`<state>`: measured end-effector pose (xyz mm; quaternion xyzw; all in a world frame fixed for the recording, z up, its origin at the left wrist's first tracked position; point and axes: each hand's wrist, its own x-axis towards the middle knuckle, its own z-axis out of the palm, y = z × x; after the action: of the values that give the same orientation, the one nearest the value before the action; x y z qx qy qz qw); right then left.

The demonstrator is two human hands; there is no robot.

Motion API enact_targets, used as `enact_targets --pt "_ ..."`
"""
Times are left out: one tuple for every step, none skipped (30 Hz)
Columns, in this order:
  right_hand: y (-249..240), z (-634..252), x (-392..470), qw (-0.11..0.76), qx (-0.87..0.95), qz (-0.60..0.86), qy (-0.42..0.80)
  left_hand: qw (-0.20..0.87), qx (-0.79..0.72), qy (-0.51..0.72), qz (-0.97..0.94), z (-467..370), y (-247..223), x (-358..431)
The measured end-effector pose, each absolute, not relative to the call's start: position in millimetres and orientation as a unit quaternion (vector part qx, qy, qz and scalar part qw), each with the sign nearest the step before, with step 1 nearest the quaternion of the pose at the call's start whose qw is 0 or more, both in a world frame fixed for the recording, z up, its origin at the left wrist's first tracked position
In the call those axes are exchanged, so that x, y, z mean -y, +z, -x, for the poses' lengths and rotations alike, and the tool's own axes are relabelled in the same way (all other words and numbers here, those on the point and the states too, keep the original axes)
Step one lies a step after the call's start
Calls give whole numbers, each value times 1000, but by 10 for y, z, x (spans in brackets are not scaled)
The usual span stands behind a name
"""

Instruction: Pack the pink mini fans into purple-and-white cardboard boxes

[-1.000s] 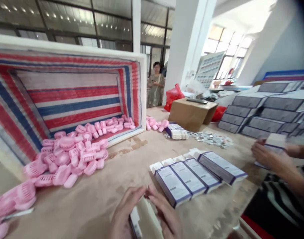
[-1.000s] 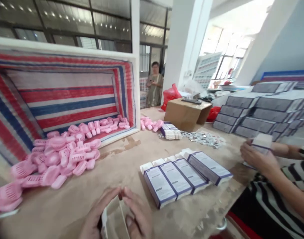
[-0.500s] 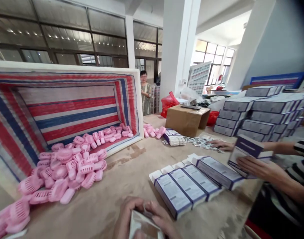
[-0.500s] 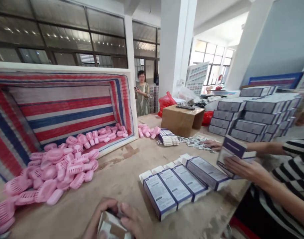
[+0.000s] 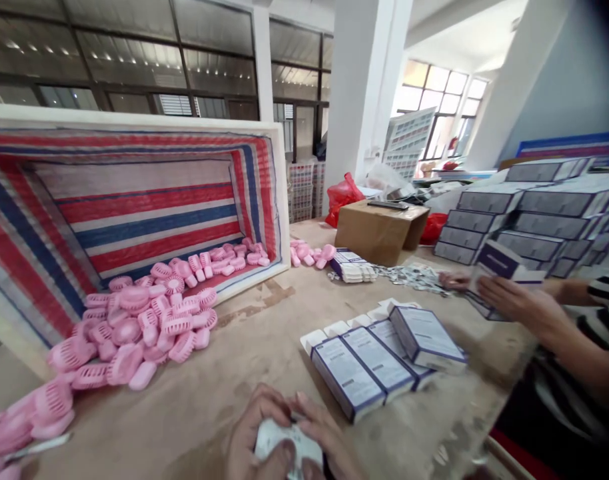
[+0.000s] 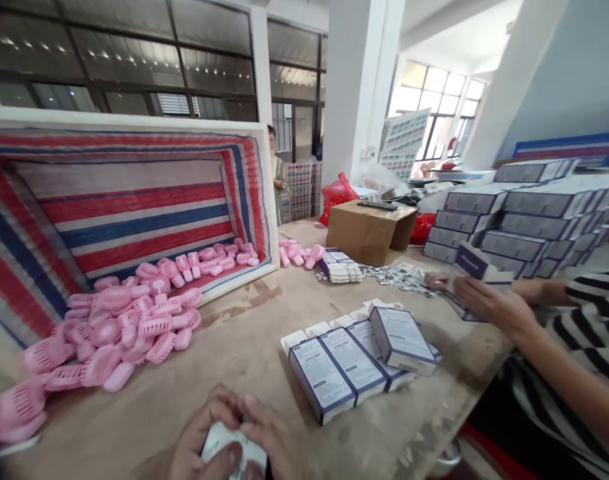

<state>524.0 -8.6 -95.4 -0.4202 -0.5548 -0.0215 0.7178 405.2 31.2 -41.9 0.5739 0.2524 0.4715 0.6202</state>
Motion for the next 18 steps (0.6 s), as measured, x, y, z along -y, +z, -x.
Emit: enact_targets --pt "-994 -5250 97 714 557 424 -20 618 -263 470 -572 -4055 -419 -283" --pt "-1032 -5261 108 709 561 427 -15 613 -276 467 -575 -4056 -421 -251" --pt "-1063 -5271 120 702 568 430 -8 604 -291 461 -581 -4054 -423 -220" --pt "-1084 -5278 134 697 575 429 -1 595 -304 454 -589 -4048 -425 -190" --pt "-1093 -5279 149 693 580 427 5 585 -312 449 -599 -4036 -426 -164" --pt "-1091 -5274 163 693 585 422 8 575 -315 447 -608 -4019 -428 -143" --pt "-1080 -5263 175 693 589 415 7 567 -313 449 -616 -3996 -428 -129" --pt "-1063 -5249 184 693 594 407 5 561 -308 453 -621 -3971 -428 -120" --pt "-1044 -5233 188 692 603 397 6 556 -302 458 -624 -3944 -428 -115" --pt "-1029 -5217 188 691 608 390 11 552 -297 463 -627 -3918 -426 -114" --pt "-1019 -5203 184 690 612 386 21 548 -295 463 -631 -3896 -423 -113" --pt "-1015 -5193 179 691 612 383 33 543 -296 462 -636 -3880 -420 -112" --pt "-1018 -5186 175 694 607 383 46 535 -296 462 -642 -3869 -417 -111" --pt "-1026 -5184 172 697 602 384 57 529 -297 464 -646 -3865 -415 -108" --pt "-1036 -5184 173 700 598 385 65 529 -295 468 -643 -3866 -415 -105" --pt "-1048 -5186 176 700 597 385 69 543 -290 470 -633 -3870 -420 -104" --pt "-1058 -5188 181 699 598 385 71 569 -283 475 -608 -3878 -430 -104" --pt "-1068 -5189 188 697 601 385 73 602 -284 486 -566 -3887 -446 -107"
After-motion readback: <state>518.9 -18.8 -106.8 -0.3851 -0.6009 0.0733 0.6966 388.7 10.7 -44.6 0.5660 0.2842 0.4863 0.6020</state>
